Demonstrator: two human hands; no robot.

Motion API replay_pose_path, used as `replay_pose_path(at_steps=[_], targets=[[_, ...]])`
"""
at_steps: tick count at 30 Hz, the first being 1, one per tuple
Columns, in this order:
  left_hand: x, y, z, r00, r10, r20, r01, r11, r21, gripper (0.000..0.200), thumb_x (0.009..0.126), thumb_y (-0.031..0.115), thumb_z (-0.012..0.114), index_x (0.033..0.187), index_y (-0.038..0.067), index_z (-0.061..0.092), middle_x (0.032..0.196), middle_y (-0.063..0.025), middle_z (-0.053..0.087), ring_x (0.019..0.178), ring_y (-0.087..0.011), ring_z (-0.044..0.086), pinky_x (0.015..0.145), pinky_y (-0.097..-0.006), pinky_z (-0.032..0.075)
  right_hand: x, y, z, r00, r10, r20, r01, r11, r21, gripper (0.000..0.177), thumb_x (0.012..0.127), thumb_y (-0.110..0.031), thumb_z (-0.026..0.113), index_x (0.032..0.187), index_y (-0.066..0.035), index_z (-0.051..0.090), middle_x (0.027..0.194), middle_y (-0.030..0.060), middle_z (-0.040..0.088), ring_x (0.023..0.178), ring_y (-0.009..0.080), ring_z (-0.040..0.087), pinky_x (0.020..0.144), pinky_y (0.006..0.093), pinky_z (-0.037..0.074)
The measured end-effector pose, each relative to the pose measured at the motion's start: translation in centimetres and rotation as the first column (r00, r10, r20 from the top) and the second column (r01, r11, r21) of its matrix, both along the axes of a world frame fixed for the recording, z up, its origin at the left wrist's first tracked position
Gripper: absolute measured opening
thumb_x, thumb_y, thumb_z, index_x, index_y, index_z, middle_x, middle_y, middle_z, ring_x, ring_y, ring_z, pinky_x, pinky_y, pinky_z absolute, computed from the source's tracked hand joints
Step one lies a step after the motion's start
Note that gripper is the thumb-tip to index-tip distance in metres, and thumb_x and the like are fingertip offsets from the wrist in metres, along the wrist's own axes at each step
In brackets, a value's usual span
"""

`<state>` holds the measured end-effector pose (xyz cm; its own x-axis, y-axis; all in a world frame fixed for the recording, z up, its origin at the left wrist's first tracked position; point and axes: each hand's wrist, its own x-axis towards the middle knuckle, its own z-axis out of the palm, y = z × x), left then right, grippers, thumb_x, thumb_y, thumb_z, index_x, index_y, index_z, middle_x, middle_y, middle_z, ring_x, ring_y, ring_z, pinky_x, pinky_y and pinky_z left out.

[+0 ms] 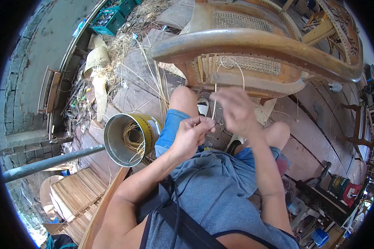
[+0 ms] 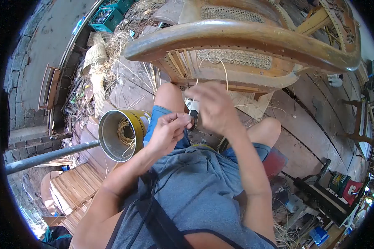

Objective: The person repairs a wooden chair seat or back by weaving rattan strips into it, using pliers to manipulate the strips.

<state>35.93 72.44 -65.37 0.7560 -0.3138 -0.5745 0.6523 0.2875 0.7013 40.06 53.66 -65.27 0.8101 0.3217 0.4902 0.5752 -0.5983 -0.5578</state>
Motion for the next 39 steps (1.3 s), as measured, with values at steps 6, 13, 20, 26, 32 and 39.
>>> replay_pose_path(at_steps=[6, 13, 20, 26, 32, 39], targets=[[-0.5, 1.5, 6.2, 1.000, -0.009, 0.009, 0.011, 0.973, -0.230, 0.015, 0.090, 0.019, 0.067, 0.093, 0.005, 0.067, 0.077, 0.0000, 0.064, 0.048, 0.0006, 0.034, 0.041, -0.0167, 0.024, -3.2, 2.4, 0.5, 0.990, 0.058, 0.128, -0.087, 0.967, 0.238, 0.034, 0.069, 0.000, 0.071, 0.102, -0.008, 0.068, 0.098, 0.0074, 0.068, 0.091, 0.0266, 0.065, 0.081, 0.0367, 0.051], [5.8, 2.2, 11.7, 0.674, 0.038, 0.738, -0.185, 0.976, 0.119, 0.028, 0.095, 0.023, 0.059, 0.106, -0.001, 0.068, 0.078, -0.0023, 0.065, 0.075, -0.0095, 0.061, 0.071, -0.0244, 0.049, 1.0, 4.2, 4.9, 0.879, -0.089, -0.469, 0.435, 0.557, 0.708, 0.016, 0.092, -0.011, 0.059, 0.087, 0.001, 0.067, 0.068, 0.0067, 0.063, 0.062, 0.0133, 0.061, 0.057, 0.0262, 0.049], [18.5, 1.0, 13.7, 0.393, -0.503, 0.770, -0.284, 0.730, 0.622, 0.035, 0.092, 0.034, 0.060, 0.110, 0.005, 0.070, 0.096, -0.0038, 0.068, 0.093, -0.0117, 0.058, 0.081, -0.0250, 0.043, 3.2, 4.8, 4.2, 0.858, 0.032, -0.512, 0.457, 0.407, 0.791, 0.019, 0.088, -0.012, 0.061, 0.077, 0.003, 0.063, 0.063, 0.0051, 0.060, 0.051, 0.0096, 0.054, 0.048, 0.0251, 0.044], [22.5, -1.5, 11.9, 0.452, -0.624, 0.637, 0.000, 0.714, 0.700, 0.038, 0.091, 0.040, 0.062, 0.104, 0.005, 0.072, 0.094, -0.0028, 0.069, 0.088, -0.0092, 0.059, 0.077, -0.0255, 0.045, 3.0, 4.9, 4.6, 0.861, 0.041, -0.507, 0.464, 0.345, 0.816, 0.016, 0.086, -0.012, 0.062, 0.077, 0.001, 0.064, 0.062, 0.0053, 0.060, 0.051, 0.0111, 0.055, 0.049, 0.0246, 0.043], [22.4, -2.1, 11.7, 0.501, -0.647, 0.575, 0.133, 0.713, 0.688, 0.037, 0.089, 0.040, 0.064, 0.096, 0.006, 0.074, 0.082, -0.0009, 0.067, 0.071, -0.0052, 0.058, 0.063, -0.0215, 0.046, 3.1, 4.8, 4.6, 0.899, 0.046, -0.435, 0.390, 0.369, 0.844, 0.016, 0.086, -0.012, 0.061, 0.075, -0.001, 0.063, 0.060, 0.0043, 0.059, 0.051, 0.0102, 0.054, 0.049, 0.0236, 0.041], [22.3, -1.7, 11.6, 0.499, -0.659, 0.563, 0.141, 0.703, 0.697, 0.033, 0.091, 0.036, 0.063, 0.092, 0.004, 0.073, 0.078, -0.0002, 0.067, 0.067, -0.0050, 0.057, 0.060, -0.0216, 0.046, 3.4, 4.9, 4.6, 0.885, 0.072, -0.461, 0.412, 0.341, 0.845, 0.014, 0.086, -0.013, 0.060, 0.077, -0.003, 0.064, 0.061, 0.0043, 0.059, 0.052, 0.0109, 0.056, 0.048, 0.0225, 0.040]])
